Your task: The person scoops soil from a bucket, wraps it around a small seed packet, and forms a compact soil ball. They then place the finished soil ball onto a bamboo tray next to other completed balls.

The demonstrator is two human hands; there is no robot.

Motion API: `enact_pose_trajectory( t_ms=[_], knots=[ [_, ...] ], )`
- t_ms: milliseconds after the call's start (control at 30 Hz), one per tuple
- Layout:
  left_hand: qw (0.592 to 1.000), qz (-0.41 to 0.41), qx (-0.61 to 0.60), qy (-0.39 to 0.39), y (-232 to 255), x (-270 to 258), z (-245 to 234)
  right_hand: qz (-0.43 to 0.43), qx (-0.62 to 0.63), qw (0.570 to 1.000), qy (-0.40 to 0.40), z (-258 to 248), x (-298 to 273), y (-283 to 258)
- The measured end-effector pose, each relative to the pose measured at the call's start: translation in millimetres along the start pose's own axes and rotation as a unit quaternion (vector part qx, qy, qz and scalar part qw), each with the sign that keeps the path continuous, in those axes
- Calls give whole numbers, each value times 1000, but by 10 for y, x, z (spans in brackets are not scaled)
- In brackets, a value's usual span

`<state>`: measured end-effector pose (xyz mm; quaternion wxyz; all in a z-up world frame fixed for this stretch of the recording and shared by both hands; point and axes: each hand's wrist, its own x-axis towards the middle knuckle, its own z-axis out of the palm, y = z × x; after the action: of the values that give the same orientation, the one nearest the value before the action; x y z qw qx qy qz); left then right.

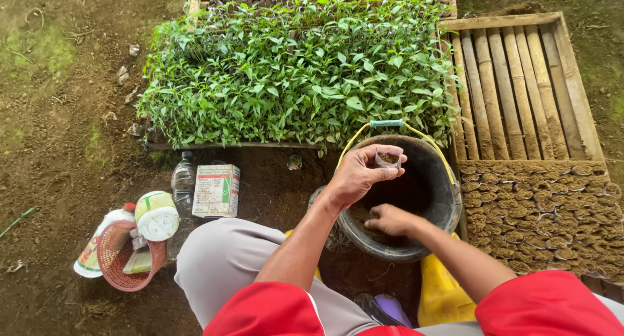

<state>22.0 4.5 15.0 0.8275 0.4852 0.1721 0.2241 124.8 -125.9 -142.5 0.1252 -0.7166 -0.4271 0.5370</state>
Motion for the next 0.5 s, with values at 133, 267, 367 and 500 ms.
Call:
enact_pose_trajectory(
  t_ms=[133,267,367,500],
  knots=[
    [1000,1,-6,-5,25,-28,-30,81,345,935,4,-345,48,-62],
    [1000,-19,-4,1,-53,-36,-67,56,526,848,31,-936,-174,-419],
    [1000,-30,10,1,-171,-13,-125,-18,569,816,96,-1262,-230,-489],
    [999,-27,40,1,-117,-42,-63,-129,643,741,143,-1627,-602,-868]
  ],
)
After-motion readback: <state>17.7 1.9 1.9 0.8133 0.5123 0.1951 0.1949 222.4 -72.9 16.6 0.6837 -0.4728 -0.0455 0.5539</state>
